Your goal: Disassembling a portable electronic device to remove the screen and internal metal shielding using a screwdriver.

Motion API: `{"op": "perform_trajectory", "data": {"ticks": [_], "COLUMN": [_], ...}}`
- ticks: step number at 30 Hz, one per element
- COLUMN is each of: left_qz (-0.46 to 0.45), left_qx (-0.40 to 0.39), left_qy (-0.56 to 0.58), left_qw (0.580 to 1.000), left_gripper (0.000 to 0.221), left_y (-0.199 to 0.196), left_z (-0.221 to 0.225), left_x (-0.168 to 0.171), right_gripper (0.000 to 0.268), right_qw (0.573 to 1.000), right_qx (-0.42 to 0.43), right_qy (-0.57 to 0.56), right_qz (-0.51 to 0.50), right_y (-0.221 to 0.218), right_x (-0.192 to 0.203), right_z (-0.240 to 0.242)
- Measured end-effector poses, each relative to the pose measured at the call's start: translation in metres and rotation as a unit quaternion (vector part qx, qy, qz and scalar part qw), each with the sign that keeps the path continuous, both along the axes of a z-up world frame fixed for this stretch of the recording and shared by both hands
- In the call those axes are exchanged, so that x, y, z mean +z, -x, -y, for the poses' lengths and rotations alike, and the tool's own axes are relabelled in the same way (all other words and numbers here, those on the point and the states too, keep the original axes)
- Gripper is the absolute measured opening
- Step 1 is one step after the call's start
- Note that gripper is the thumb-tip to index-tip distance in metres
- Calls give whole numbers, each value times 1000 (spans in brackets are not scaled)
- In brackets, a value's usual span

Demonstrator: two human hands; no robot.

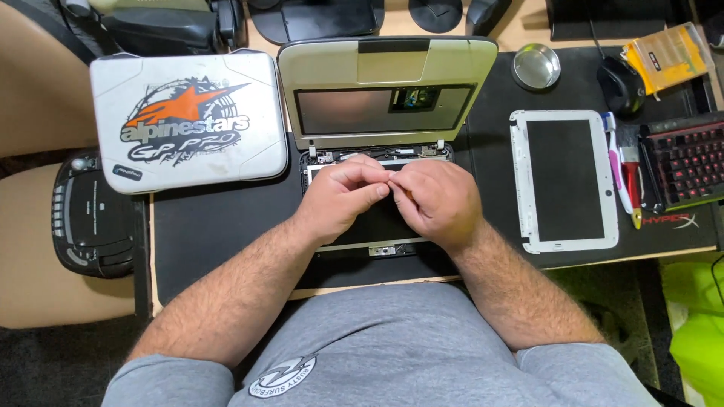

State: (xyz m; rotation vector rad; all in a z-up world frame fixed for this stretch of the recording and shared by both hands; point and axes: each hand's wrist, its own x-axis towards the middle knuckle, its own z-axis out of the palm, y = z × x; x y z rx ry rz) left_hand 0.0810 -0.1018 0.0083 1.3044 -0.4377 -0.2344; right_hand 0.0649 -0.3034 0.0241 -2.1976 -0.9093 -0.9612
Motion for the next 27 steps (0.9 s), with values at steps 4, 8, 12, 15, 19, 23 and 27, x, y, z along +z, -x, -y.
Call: {"op": "perform_trajectory", "data": {"ticks": [4, 8, 12, 15, 19, 23, 27], "left_qz": [15, 46, 209, 209, 232, 213, 198], "left_qx": [-5, -17, 27, 39, 33, 29, 30], "left_qy": [6, -54, -197, -244, -269, -294, -301], "left_qw": [1000, 997, 957, 946, 934, 931, 932], "left_gripper": [23, 36, 32, 26, 22, 16, 14], "left_y": [2, 3, -2, 2, 0, -1, -2], "left_z": [2, -3, -12, -10, -8, -9, -10], "left_x": [-5, 2, 25, 18, 18, 18, 20], "right_gripper": [7, 7, 15, 6, 8, 12, 18], "right_qw": [1000, 998, 976, 940, 911, 873, 830], "right_qx": [-8, -22, -150, -245, -275, -315, -356], "right_qy": [12, 42, 113, 127, 120, 137, 161], "right_qz": [-6, -37, -106, -201, -282, -346, -399], "right_y": [1, -1, -24, -49, -91, -124, -140], "right_x": [4, 12, 24, 46, 35, 5, -10], "right_z": [4, 30, 99, 118, 119, 124, 120]}}
